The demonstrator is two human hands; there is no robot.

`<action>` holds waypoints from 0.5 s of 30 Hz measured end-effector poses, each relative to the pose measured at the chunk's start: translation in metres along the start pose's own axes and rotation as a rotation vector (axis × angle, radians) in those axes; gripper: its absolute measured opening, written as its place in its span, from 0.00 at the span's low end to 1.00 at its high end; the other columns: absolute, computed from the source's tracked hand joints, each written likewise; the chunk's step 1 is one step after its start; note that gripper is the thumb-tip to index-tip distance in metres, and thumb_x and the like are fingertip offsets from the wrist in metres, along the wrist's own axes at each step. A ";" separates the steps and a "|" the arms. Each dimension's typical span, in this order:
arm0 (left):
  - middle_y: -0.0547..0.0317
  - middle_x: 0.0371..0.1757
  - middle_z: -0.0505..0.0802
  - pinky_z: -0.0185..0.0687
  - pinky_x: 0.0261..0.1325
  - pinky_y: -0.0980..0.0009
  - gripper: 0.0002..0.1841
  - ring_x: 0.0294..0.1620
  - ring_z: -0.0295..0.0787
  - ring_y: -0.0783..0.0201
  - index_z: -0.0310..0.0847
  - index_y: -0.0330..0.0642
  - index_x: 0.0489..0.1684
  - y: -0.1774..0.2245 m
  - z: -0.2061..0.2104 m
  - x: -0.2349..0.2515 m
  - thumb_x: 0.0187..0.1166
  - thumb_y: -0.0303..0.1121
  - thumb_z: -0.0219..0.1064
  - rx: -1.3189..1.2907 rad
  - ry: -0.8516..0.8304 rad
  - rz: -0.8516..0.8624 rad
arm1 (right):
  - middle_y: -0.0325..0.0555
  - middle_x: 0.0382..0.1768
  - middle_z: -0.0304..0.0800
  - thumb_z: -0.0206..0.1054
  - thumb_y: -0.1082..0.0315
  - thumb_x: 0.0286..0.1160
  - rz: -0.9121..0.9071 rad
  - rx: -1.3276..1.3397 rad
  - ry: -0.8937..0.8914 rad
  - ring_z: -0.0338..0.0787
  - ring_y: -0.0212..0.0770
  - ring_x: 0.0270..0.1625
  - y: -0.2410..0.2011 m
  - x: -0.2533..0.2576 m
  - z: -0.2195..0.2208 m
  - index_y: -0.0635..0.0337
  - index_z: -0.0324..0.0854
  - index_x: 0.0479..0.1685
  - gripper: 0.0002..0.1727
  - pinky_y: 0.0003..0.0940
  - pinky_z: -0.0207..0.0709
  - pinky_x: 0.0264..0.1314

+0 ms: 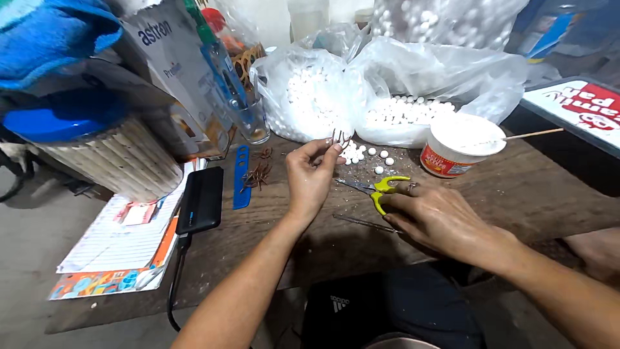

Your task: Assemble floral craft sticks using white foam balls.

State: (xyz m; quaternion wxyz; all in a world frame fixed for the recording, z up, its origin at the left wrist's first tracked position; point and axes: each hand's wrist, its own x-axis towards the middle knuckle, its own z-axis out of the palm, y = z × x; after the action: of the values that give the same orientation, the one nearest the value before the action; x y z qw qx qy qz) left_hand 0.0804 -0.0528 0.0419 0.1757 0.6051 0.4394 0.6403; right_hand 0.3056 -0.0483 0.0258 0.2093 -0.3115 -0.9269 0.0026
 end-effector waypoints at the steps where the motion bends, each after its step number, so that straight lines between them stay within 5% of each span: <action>1: 0.62 0.32 0.94 0.85 0.34 0.84 0.03 0.28 0.89 0.81 0.86 0.29 0.43 0.000 0.001 0.000 0.80 0.20 0.68 -0.018 0.014 -0.022 | 0.60 0.38 0.93 0.67 0.64 0.73 -0.013 0.003 0.018 0.93 0.66 0.43 0.000 0.001 0.001 0.62 0.92 0.43 0.12 0.60 0.84 0.38; 4: 0.62 0.32 0.95 0.91 0.39 0.79 0.03 0.30 0.93 0.76 0.86 0.30 0.40 -0.002 0.000 0.004 0.79 0.18 0.66 -0.108 0.067 -0.112 | 0.55 0.37 0.93 0.66 0.63 0.76 -0.008 0.034 0.048 0.93 0.60 0.43 0.005 0.003 -0.005 0.60 0.93 0.42 0.12 0.58 0.85 0.40; 8: 0.66 0.31 0.94 0.91 0.40 0.78 0.04 0.30 0.92 0.76 0.84 0.34 0.36 -0.004 -0.002 0.007 0.79 0.18 0.66 -0.123 0.063 -0.155 | 0.57 0.37 0.90 0.75 0.60 0.68 0.090 0.007 -0.016 0.91 0.62 0.42 0.010 0.000 -0.013 0.61 0.92 0.43 0.14 0.59 0.81 0.38; 13: 0.66 0.29 0.92 0.89 0.37 0.80 0.03 0.28 0.90 0.78 0.84 0.33 0.36 -0.002 0.003 0.003 0.77 0.17 0.67 -0.091 0.017 -0.117 | 0.50 0.28 0.87 0.75 0.62 0.70 0.186 0.112 -0.113 0.88 0.54 0.33 0.011 0.006 -0.013 0.59 0.88 0.48 0.13 0.56 0.79 0.39; 15: 0.66 0.28 0.92 0.88 0.35 0.82 0.02 0.26 0.89 0.80 0.84 0.32 0.35 -0.005 0.005 0.001 0.76 0.17 0.68 -0.062 0.012 -0.084 | 0.46 0.24 0.85 0.73 0.62 0.63 0.227 0.154 -0.071 0.85 0.49 0.28 0.011 0.009 -0.012 0.59 0.88 0.47 0.15 0.52 0.76 0.32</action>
State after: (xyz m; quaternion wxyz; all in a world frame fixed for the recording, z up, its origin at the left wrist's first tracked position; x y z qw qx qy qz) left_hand 0.0829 -0.0477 0.0384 0.2186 0.5765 0.4452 0.6493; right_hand 0.3099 -0.0353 0.0388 0.1982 -0.3970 -0.8896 0.1083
